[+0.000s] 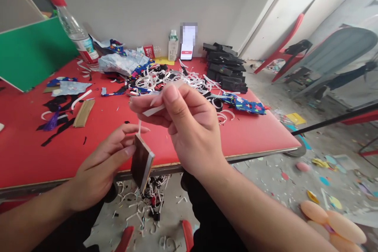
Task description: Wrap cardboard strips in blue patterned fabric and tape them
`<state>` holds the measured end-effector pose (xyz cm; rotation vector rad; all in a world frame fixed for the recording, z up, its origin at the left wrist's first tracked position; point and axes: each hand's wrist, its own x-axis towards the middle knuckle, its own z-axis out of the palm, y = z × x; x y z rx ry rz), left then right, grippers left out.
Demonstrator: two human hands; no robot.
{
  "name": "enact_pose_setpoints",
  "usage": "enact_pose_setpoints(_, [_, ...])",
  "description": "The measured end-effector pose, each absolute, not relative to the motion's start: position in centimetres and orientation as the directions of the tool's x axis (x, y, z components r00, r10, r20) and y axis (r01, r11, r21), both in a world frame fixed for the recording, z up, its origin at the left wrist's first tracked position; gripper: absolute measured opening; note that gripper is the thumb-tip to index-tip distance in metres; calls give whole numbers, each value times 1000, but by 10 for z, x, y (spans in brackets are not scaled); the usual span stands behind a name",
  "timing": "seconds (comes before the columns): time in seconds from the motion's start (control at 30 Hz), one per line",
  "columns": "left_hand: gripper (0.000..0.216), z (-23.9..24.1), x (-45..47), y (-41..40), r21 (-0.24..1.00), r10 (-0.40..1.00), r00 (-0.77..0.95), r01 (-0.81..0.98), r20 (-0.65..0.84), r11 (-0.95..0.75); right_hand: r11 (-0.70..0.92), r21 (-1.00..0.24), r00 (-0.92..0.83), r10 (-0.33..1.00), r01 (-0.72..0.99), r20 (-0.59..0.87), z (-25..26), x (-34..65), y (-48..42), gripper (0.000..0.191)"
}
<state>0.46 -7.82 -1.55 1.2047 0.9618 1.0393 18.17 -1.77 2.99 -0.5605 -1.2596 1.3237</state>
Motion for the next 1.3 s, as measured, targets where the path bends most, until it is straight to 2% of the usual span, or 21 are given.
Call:
enact_pose_setpoints(0.1, [40,-14,5,-83,975,948,315,-188,-53,118,245,-890,-226,910,-384,348,27,180,-17,29])
enact_pose_setpoints(0.2, [53,-14,8,-88,991,956,286,-93,-70,100,240,-891,-230,910,-386,345,26,180,-16,29])
enact_pose_setpoints(0.27, [50,-12,9,-90,998,974,220,-19,-53,59,247,-887,-207,915,-391,346,28,182,-15,30])
enact_pose_setpoints(0.33, [37,-6,9,-90,999,987,159,36,18,-24,262,-875,-163,922,-406,351,30,184,-13,31])
enact_pose_setpoints(0.4, [35,2,6,-88,986,986,108,95,126,-136,280,-852,-135,919,-442,371,33,187,-13,31])
enact_pose_setpoints(0.47, [41,7,3,-86,972,978,57,112,202,-208,286,-832,-147,906,-476,396,34,189,-13,30])
enact_pose_setpoints(0.57, [54,6,-4,-83,974,974,-6,5,228,-228,263,-841,-217,890,-472,400,30,191,-13,30])
enact_pose_setpoints(0.67, [54,1,-9,-77,960,968,-95,-136,234,-246,210,-937,-374,875,-279,308,25,195,-7,35])
enact_pose_setpoints(0.73, [52,2,-11,-71,934,950,-186,-212,252,-289,220,-975,-475,860,16,186,22,201,0,39])
enact_pose_setpoints(0.77, [52,3,-12,-67,921,937,-235,-234,257,-311,236,-954,-510,853,187,111,22,206,4,39])
enact_pose_setpoints(0.83, [51,9,-15,-61,904,897,-360,-239,258,-355,270,-834,-558,828,480,-53,23,219,11,37])
enact_pose_setpoints(0.9, [51,16,-19,-55,905,851,-469,-214,236,-368,322,-709,-614,765,627,-196,26,233,15,37])
enact_pose_setpoints(1.0, [51,23,-30,-48,915,813,-553,-208,182,-346,434,-626,-712,637,648,-296,32,249,11,38])
enact_pose_setpoints(1.13, [52,25,-39,-44,907,792,-584,-213,180,-363,601,-541,-785,585,588,-203,32,247,-7,12])
enact_pose_setpoints(1.2, [54,23,-36,-44,903,794,-579,-215,188,-371,646,-532,-811,567,547,-144,29,237,-15,37])
enact_pose_setpoints(1.3, [58,19,-26,-49,902,821,-529,-215,215,-375,605,-616,-797,601,504,-62,23,215,-23,65])
